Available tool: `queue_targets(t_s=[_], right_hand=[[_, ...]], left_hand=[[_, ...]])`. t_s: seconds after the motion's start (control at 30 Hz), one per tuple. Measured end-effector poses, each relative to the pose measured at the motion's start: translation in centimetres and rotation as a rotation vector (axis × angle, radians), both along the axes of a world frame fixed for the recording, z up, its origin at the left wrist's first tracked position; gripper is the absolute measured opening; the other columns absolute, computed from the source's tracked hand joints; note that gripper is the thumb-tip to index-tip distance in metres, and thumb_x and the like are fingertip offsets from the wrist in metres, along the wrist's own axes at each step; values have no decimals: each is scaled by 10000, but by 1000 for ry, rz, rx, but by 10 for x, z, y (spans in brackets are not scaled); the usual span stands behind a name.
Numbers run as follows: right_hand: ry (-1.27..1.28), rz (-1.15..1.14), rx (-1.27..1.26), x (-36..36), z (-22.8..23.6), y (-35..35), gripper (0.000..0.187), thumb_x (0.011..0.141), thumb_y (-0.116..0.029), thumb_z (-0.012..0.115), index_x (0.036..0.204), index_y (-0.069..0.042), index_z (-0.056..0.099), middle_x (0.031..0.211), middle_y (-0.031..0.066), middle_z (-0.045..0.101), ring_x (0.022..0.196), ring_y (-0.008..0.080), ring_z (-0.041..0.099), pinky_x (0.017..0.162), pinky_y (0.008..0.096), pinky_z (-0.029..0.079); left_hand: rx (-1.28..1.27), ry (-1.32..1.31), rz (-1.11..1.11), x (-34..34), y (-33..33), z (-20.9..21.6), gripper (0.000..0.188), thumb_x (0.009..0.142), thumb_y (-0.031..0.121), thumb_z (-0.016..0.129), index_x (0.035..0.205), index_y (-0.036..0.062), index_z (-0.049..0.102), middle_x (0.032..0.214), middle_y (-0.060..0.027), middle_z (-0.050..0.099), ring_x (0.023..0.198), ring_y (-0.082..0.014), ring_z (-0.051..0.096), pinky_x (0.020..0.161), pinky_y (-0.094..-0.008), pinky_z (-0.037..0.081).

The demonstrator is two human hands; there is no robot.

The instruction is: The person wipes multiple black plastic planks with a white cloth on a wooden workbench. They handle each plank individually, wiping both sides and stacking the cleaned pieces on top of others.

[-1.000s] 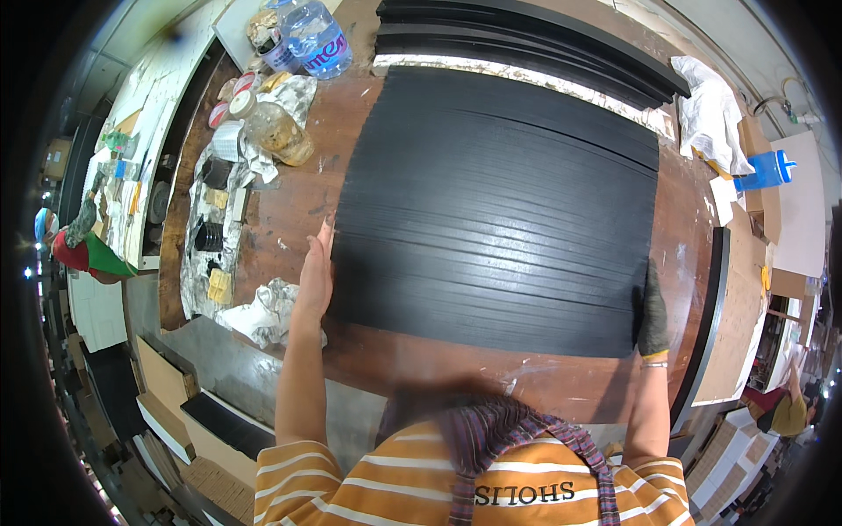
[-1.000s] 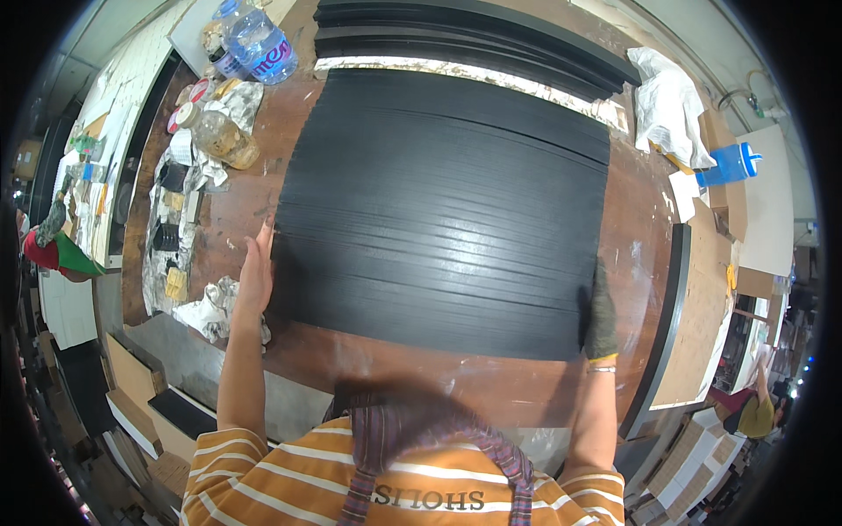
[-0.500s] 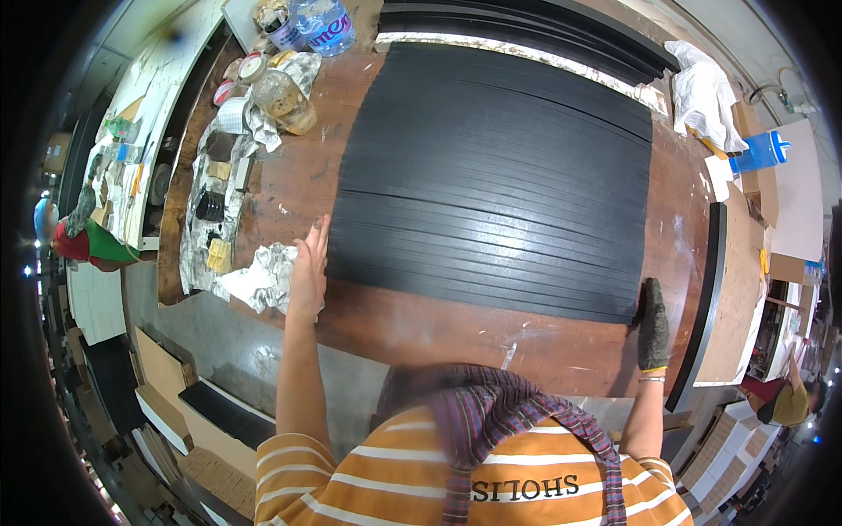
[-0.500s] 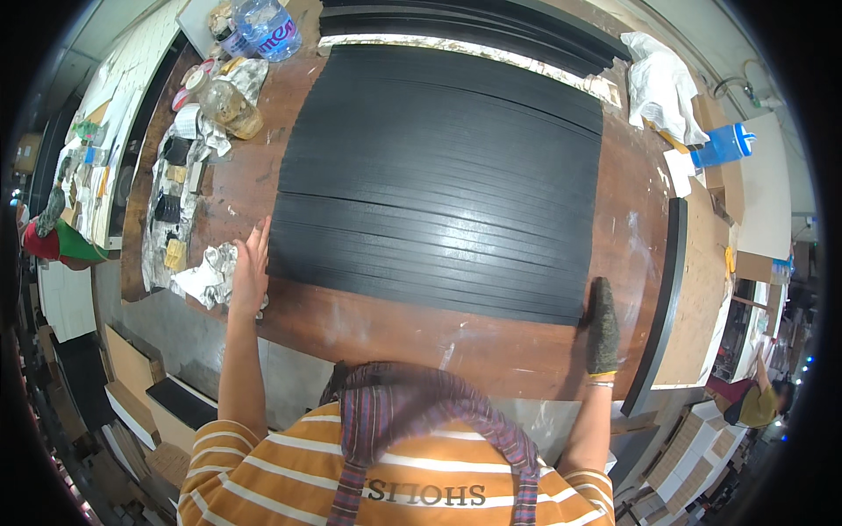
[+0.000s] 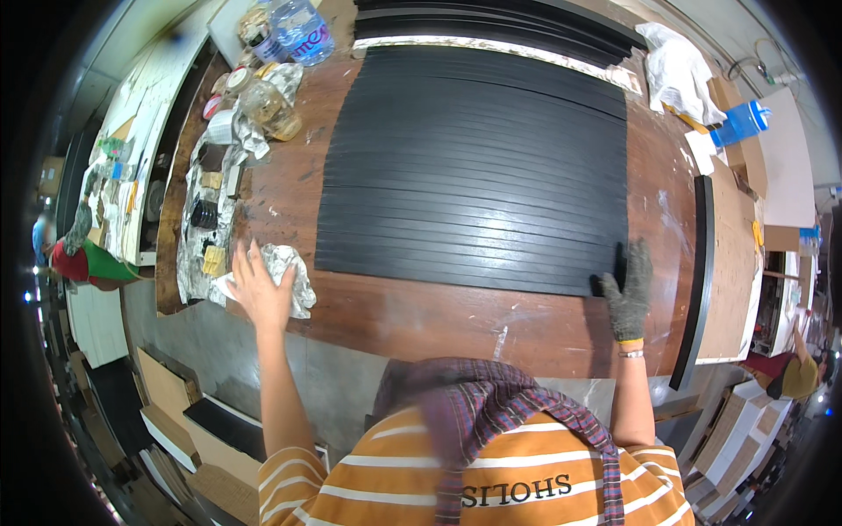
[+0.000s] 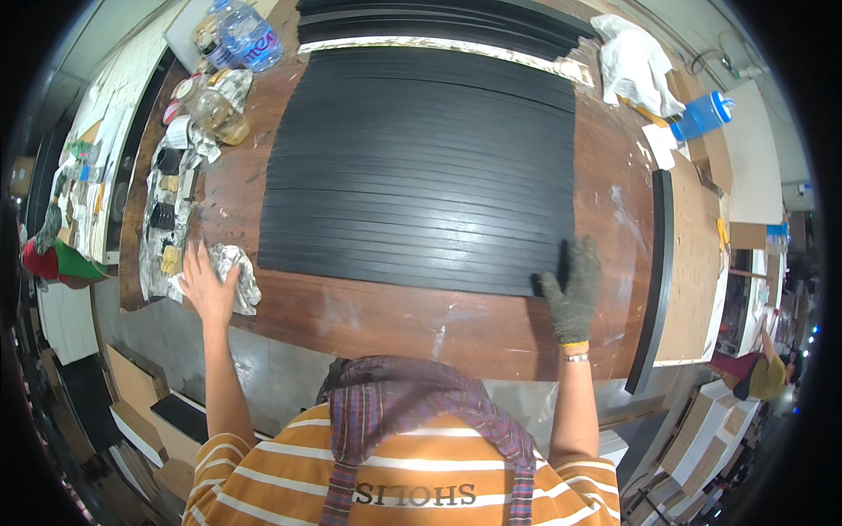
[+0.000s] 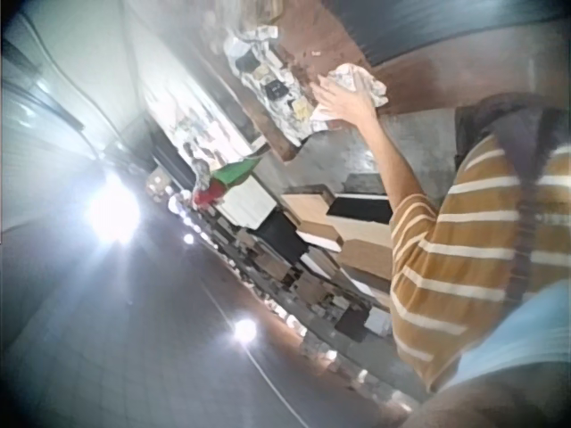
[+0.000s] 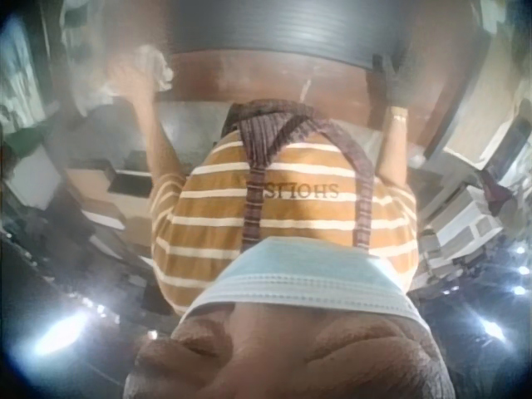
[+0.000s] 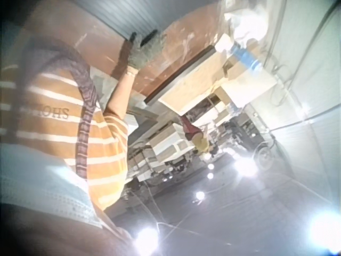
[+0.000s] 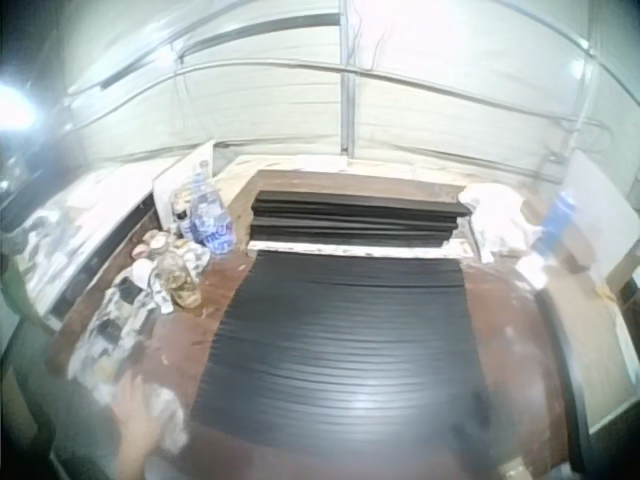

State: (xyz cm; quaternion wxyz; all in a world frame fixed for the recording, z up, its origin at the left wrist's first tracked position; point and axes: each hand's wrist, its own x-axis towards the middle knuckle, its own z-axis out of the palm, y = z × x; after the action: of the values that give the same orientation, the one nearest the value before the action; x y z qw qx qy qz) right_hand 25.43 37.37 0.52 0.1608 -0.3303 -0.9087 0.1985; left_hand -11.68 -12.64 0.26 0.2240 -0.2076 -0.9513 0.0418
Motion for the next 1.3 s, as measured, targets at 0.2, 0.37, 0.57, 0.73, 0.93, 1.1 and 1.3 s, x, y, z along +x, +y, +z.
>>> queue_targets(t_s=[0.2, 0.37, 0.57, 0.73, 0.93, 1.1, 1.3], right_hand=[[-192, 211, 147, -56, 18, -5, 764, 859, -391, 731, 1490, -58, 459, 1587, 191, 385, 1479, 399, 321, 1236, 509, 213], [-235, 196, 217, -69, 2, 3, 748, 868, -417, 706, 1484, -67, 466, 1582, 187, 391, 1477, 382, 330, 1234, 510, 215], [-235, 198, 190, -66, 5, 2, 732, 876, -404, 689, 1491, -77, 461, 1579, 185, 398, 1466, 392, 339, 1230, 510, 217], [-198, 186, 175, -68, 7, 2, 729, 878, -404, 695, 1488, -76, 467, 1585, 178, 393, 1470, 390, 333, 1231, 511, 215], [-203, 202, 205, -68, 2, 0, 713, 902, -437, 665, 1486, -75, 474, 1596, 170, 382, 1488, 372, 312, 1241, 507, 191], [-226, 196, 216, -70, 3, 1, 695, 901, -415, 669, 1476, -71, 483, 1589, 171, 392, 1481, 369, 325, 1239, 500, 208], [-190, 198, 241, -66, -2, 0, 675, 908, -414, 665, 1462, -65, 498, 1582, 172, 402, 1480, 364, 329, 1239, 497, 211]], left_hand=[[530, -324, -27, 5, 61, 51, 513, 845, -43, 596, 1351, 42, 607, 1226, -150, 648, 1160, -339, 610, 996, -420, 490], [818, -1156, -743, 111, 291, 20, 433, 878, 42, 585, 1306, 105, 614, 1327, -119, 617, 1207, -307, 604, 1099, -455, 458], [226, -582, -874, 50, 262, -22, 593, 886, 291, 711, 1433, 137, 543, 1537, -93, 460, 1358, -336, 455, 1172, -464, 339], [918, -681, -128, -39, 156, 48, 322, 1026, 181, 498, 1290, 26, 599, 1090, -164, 683, 948, -265, 698, 845, -367, 575], [162, -948, -541, 97, 213, 10, 478, 898, 139, 562, 1375, 104, 577, 1368, -168, 590, 1318, -342, 513, 1133, -510, 364], [704, -907, 300, -2, 109, 66, 402, 942, 1, 539, 1342, 1, 583, 1145, -188, 713, 1022, -329, 692, 919, -400, 533], [414, -525, -517, 54, 140, 12, 443, 915, 165, 678, 1338, 49, 615, 1300, -203, 644, 1247, -330, 586, 1034, -454, 467]])
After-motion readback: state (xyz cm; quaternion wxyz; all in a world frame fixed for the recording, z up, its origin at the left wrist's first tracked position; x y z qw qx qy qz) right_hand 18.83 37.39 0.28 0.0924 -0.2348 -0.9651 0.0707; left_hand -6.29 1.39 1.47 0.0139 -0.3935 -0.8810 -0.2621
